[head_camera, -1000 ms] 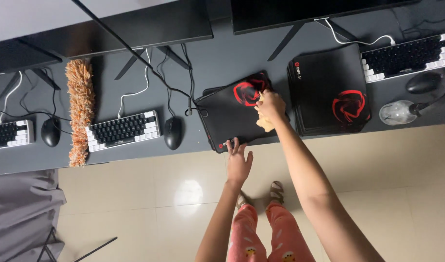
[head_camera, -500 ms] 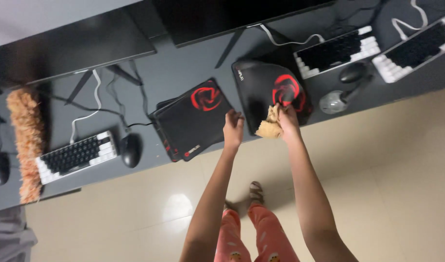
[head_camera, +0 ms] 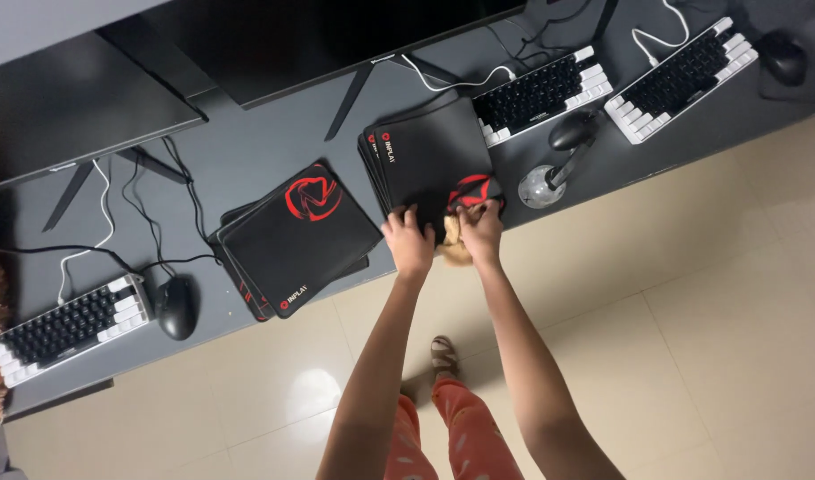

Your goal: The person wipes several black mousepads on a desk using a beige cloth. They lift and turn the mousepads to clean different sides and areas, moving them around the desk surface while wiping.

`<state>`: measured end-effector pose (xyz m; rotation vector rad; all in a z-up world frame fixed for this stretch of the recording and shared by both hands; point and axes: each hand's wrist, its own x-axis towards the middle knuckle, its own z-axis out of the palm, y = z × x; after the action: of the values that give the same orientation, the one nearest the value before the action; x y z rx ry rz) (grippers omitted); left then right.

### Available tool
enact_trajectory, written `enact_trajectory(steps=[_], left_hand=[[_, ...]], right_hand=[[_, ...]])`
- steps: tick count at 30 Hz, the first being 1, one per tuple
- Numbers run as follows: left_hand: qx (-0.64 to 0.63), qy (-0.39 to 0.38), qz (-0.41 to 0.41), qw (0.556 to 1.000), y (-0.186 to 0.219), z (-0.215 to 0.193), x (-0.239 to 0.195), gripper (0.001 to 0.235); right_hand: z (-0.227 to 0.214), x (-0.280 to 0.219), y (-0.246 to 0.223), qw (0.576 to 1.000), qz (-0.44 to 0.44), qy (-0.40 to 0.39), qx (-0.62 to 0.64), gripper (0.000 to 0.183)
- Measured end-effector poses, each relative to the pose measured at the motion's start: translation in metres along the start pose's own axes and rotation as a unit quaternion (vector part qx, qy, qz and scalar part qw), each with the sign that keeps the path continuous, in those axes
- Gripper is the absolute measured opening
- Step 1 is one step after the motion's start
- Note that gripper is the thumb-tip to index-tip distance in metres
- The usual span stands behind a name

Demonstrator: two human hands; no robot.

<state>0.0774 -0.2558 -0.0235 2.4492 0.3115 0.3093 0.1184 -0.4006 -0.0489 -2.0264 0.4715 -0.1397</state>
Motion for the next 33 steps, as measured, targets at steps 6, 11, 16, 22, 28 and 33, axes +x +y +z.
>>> enact_trajectory(steps=[6,11,16,22,28,33], left_hand=[[0.128,-0.116,0.142,0.975,0.001,-0.025,-0.015,0.077],[0.197,-0.151,0.146,0.958,-0.003,-0.028,-0.013,0.079],[0.200,-0.127,0.151,0.960,-0.018,-0.016,-0.013,0.074],[0.128,-0.161,0.096,0.974,-0.047,-0.043,-0.024,0.075],[0.127,-0.117,-0.074,0.982,-0.125,-0.118,-0.053,0.081],[0.113,-0.008,-0.116,0.987,-0.200,-0.160,-0.079,0.086]], right_hand=[[-0.010,-0.004,-0.004,0.996,0.020,0.073,0.042,0.043],[-0.013,0.000,-0.003,0.997,-0.009,0.070,0.040,0.048],[-0.012,-0.010,0.016,0.984,-0.083,0.148,0.048,0.063],[-0.013,-0.074,-0.051,0.960,-0.210,0.163,0.086,0.046],[0.072,-0.128,-0.140,0.948,-0.290,-0.031,0.125,0.022],[0.173,-0.183,-0.194,0.909,-0.327,-0.190,0.177,0.019]])
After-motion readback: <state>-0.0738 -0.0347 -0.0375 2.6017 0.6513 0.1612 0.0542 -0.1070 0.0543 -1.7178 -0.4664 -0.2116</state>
